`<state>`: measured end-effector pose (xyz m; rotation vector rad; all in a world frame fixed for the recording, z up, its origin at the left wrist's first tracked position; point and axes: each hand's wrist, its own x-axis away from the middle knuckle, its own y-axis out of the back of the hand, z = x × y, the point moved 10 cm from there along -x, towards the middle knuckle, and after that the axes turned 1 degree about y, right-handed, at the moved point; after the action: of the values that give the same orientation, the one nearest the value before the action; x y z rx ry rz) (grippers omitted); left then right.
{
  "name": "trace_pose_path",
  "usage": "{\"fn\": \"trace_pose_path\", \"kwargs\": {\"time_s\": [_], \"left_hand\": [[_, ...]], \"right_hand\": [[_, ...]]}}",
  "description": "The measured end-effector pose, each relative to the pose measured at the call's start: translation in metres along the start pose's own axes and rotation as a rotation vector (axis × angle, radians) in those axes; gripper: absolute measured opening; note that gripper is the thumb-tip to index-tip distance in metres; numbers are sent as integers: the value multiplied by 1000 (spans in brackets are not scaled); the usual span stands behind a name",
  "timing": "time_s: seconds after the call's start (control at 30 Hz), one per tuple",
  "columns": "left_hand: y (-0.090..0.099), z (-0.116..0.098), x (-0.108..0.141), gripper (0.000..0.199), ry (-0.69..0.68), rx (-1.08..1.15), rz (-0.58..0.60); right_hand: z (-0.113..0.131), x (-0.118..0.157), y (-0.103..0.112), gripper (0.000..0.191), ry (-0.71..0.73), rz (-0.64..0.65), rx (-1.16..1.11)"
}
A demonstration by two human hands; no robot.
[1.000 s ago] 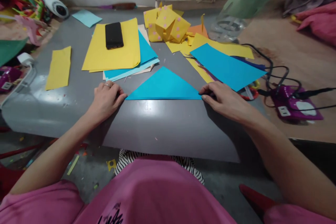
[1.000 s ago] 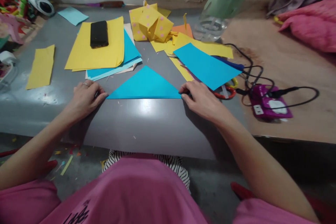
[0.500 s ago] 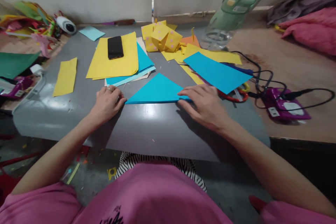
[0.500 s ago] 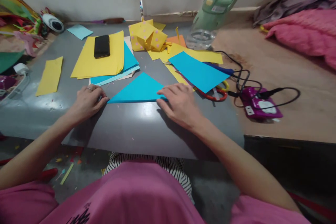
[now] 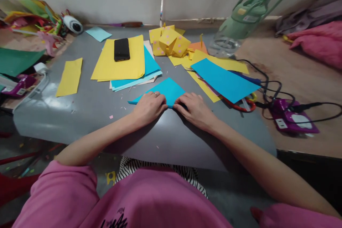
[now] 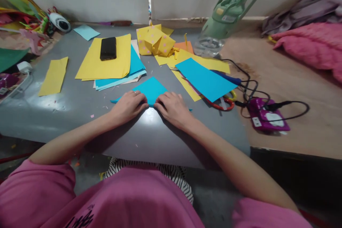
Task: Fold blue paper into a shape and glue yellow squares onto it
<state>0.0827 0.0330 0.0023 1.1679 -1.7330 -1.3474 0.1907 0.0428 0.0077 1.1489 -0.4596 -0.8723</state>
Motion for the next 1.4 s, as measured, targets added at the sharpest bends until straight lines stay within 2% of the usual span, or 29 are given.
{"fn": "trace_pose_path", "kwargs": {"time_s": [0.2,0.3,0.4,0.5,0.67,0.73,0.87,1.0,1.23,1.4], "left_hand": [[-4,7,-4,18,37,38,75],[-3,6,-5,18,41,-12,69],[4,-2,-2,19,11,-150,-12],[0,-20,10,24,-94,-289,-25],[-9,-37,41,39,-213,-316,-47],[-14,-36,49,45,-218,-275,-36],[-23,-31,56,80,-185,-213,54],[-27,-31,54,102,-178,-196,112],[-26,-23,55,111,-178,-166,107],[-16,8,67,114,-180,-140,111]], "right_hand": [[-2,-1,-3,23,-49,26,53],[-2,1,-4,21,-31,5,88],[9,6,0,20,81,-117,192],[29,14,5,26,257,-251,319],[45,21,7,25,392,-289,369],[49,23,9,24,408,-284,390],[56,27,11,22,426,-258,423],[59,30,13,25,442,-268,429],[58,31,13,24,426,-256,433],[58,31,12,25,423,-253,440]]}}
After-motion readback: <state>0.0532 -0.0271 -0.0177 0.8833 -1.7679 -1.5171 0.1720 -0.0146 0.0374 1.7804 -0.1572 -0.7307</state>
